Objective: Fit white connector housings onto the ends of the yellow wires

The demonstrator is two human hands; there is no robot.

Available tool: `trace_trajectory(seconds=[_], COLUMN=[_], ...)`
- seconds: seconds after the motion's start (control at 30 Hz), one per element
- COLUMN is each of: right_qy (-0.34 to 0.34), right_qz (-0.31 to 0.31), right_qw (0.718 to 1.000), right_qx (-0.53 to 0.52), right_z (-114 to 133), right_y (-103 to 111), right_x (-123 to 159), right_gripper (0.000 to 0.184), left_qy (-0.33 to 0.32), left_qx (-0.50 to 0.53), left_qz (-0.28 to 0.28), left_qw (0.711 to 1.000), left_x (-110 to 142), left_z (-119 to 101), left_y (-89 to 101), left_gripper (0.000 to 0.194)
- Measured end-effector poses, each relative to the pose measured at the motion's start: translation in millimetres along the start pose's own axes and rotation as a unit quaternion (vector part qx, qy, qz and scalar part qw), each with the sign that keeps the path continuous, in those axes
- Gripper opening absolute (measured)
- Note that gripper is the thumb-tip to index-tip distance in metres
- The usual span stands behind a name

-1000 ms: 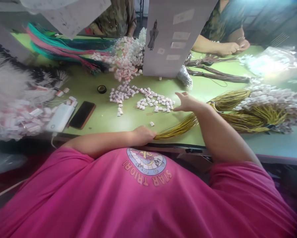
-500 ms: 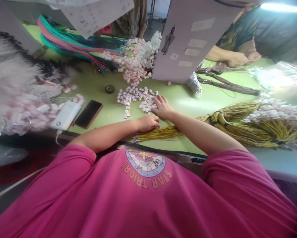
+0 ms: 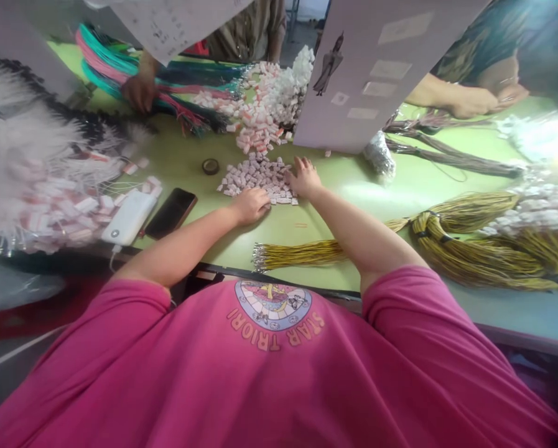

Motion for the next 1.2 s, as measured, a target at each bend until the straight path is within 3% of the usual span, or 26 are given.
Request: trace_trajectory(seconds=[0.1,0.23,0.3,0.37,0.4,0.53,0.6,0.7,0.77,0.87,1.03,1.2], right_qy=[0.069,0.105,0.147,0.210,0.232,0.244,0.235,0.223,0.200,0.170,0.220,0.272], right_qz=[0.025,-0.039,0.073,0.239,0.275,0.291,0.306,0.332,0.329,0.307,0.285,0.285], right_qw=[0.997,0.992,0.985,0.948,0.933,0.921,0.919,0.916,0.921,0.930,0.932,0.916], right_qx=[-0.025,-0.055,-0.044,-0.019,0.007,0.090,0.084,0.010,-0.056,-0.112,-0.049,0.076], right_z=[19,28,33,43,48,61,63,63,61,62,71,72], right_y=[-10,11,13,8,7,5,1,1,7,17,21,5], right_x=[17,58,86,123,139,178,183,179,171,163,162,168], right_gripper=[0.066,0.046,0.033,0.027,0.024,0.019,0.019,0.013,0.011,0.010,0.011,0.022], left_qy=[0.044,0.149,0.194,0.222,0.231,0.251,0.249,0.233,0.236,0.255,0.257,0.256], left_qx=[0.029,0.145,0.231,0.312,0.347,0.447,0.481,0.486,0.477,0.506,0.572,0.565], left_qz=[0.011,-0.021,-0.028,-0.031,-0.033,-0.039,-0.028,-0.035,-0.054,-0.066,-0.047,-0.052], left_qw=[0.999,0.978,0.953,0.923,0.909,0.858,0.840,0.842,0.845,0.822,0.778,0.783], left_x=[-1,5,9,12,14,19,22,27,31,35,37,40], left_z=[3,6,3,-2,-4,-12,-14,-13,-10,-6,-8,-7], left_y=[11.8,32.5,34.4,31.8,30.3,28.3,28.4,31.0,32.1,29.2,17.3,10.3], left_gripper=[0.023,0.018,0.019,0.017,0.015,0.016,0.014,0.011,0.014,0.014,0.009,0.008])
Point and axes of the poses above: each hand's wrist, its own x-axis away from the middle knuckle, its own y-axis out of the back of the hand, z = x × y, the point moved 6 cm from there along -x, towards the middle knuckle, and after that the axes turned 4 degrees about -y, right-handed, at the moved point
